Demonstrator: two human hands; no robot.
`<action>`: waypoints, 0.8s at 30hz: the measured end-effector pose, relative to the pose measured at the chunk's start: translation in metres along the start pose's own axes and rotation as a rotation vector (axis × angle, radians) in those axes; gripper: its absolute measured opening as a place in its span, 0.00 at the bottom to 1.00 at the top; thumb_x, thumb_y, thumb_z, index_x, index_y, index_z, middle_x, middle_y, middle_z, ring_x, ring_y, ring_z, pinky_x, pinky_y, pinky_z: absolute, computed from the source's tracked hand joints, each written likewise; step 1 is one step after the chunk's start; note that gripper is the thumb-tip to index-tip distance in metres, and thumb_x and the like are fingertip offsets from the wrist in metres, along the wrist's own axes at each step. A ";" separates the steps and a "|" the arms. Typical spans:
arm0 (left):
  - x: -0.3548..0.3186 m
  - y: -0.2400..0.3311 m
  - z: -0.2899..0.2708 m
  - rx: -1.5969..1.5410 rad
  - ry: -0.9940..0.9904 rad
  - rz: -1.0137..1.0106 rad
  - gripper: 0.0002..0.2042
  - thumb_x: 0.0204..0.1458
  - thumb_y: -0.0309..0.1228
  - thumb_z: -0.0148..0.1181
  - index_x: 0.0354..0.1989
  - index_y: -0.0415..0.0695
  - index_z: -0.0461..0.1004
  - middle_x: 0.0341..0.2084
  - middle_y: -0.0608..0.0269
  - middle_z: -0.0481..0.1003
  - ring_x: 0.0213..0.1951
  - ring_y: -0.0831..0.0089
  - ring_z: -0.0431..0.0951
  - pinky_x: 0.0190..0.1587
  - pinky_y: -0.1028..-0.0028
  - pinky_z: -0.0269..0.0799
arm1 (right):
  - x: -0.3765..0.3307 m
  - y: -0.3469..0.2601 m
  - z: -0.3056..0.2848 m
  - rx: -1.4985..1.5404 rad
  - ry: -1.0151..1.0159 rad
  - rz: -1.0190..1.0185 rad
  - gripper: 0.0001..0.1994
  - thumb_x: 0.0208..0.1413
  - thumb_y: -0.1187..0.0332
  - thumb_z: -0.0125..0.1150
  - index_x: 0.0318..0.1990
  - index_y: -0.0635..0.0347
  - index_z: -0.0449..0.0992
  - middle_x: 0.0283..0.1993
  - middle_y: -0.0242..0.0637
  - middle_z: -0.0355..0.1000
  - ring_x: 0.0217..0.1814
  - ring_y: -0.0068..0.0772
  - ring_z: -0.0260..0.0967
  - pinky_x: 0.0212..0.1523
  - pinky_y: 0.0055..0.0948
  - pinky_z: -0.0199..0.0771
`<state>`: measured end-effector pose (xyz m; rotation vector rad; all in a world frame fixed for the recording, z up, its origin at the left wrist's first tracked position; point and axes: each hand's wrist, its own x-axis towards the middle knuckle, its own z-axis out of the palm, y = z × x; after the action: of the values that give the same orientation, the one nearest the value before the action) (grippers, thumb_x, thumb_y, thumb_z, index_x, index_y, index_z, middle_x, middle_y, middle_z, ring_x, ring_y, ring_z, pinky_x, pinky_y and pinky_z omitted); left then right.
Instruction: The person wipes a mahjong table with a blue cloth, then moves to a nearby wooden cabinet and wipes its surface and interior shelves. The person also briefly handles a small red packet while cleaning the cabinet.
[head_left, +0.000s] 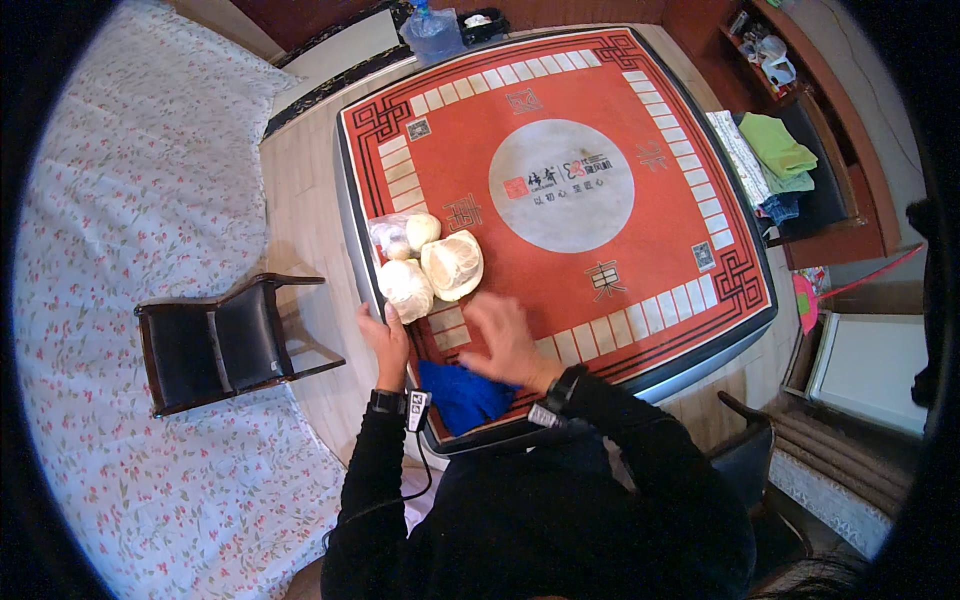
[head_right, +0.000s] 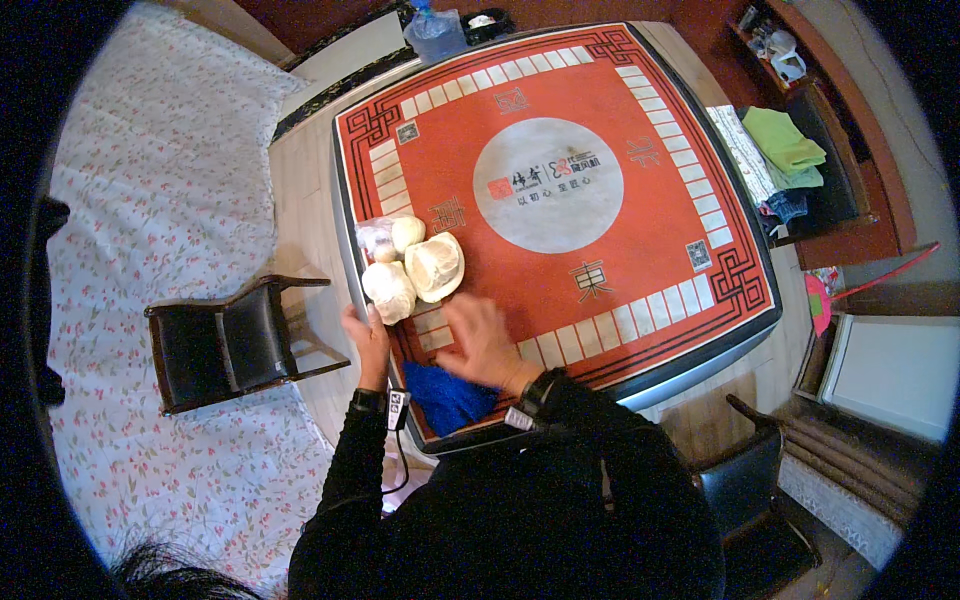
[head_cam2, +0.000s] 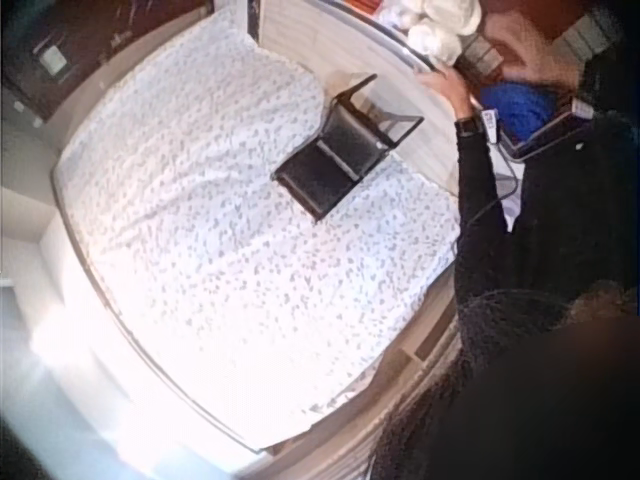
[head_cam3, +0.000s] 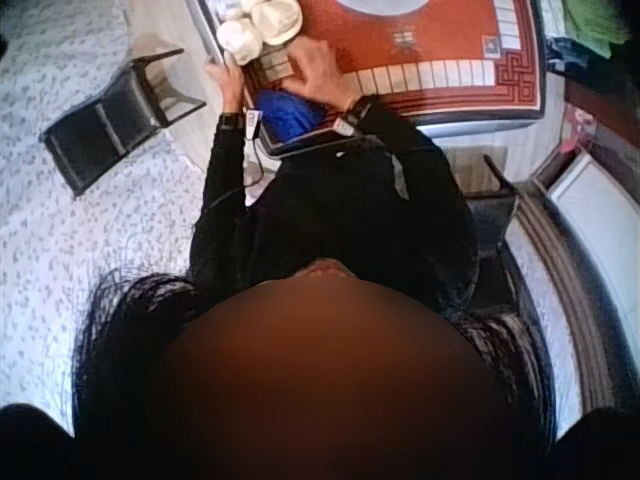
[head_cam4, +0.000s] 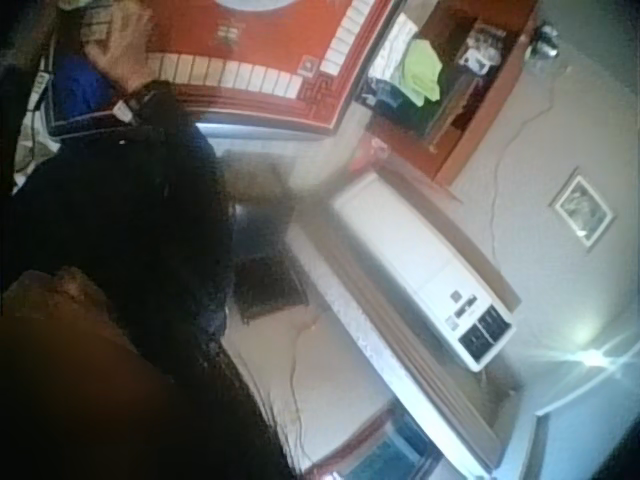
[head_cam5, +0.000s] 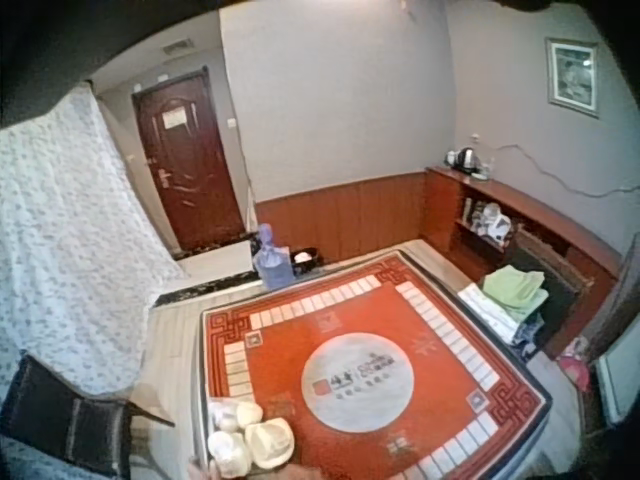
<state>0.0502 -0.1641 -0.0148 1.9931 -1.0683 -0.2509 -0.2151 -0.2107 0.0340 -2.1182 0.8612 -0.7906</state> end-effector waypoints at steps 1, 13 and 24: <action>-0.008 0.010 -0.004 0.130 0.076 0.007 0.29 0.65 0.42 0.56 0.60 0.27 0.60 0.56 0.35 0.64 0.59 0.45 0.65 0.65 0.55 0.57 | -0.019 -0.018 0.012 -0.016 -0.114 -0.014 0.44 0.41 0.51 0.74 0.68 0.50 0.63 0.72 0.54 0.53 0.72 0.64 0.50 0.70 0.62 0.50; -0.091 0.153 0.039 -0.050 -0.474 0.521 0.16 0.52 0.27 0.67 0.48 0.38 0.73 0.57 0.45 0.70 0.60 0.45 0.68 0.64 0.55 0.61 | -0.064 0.016 0.038 -0.193 -0.289 0.141 0.13 0.57 0.62 0.57 0.47 0.56 0.77 0.54 0.49 0.72 0.60 0.51 0.65 0.56 0.52 0.64; -0.122 0.209 0.193 0.233 -0.440 0.574 0.26 0.52 0.33 0.63 0.60 0.37 0.69 0.67 0.48 0.64 0.71 0.50 0.59 0.70 0.49 0.50 | -0.079 0.084 -0.142 -0.563 0.170 0.296 0.24 0.48 0.66 0.68 0.56 0.48 0.76 0.65 0.50 0.62 0.62 0.59 0.59 0.61 0.55 0.61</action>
<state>-0.2490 -0.2427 -0.0034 1.7693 -1.9755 -0.2680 -0.3943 -0.2479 0.0270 -2.3285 1.5979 -0.6247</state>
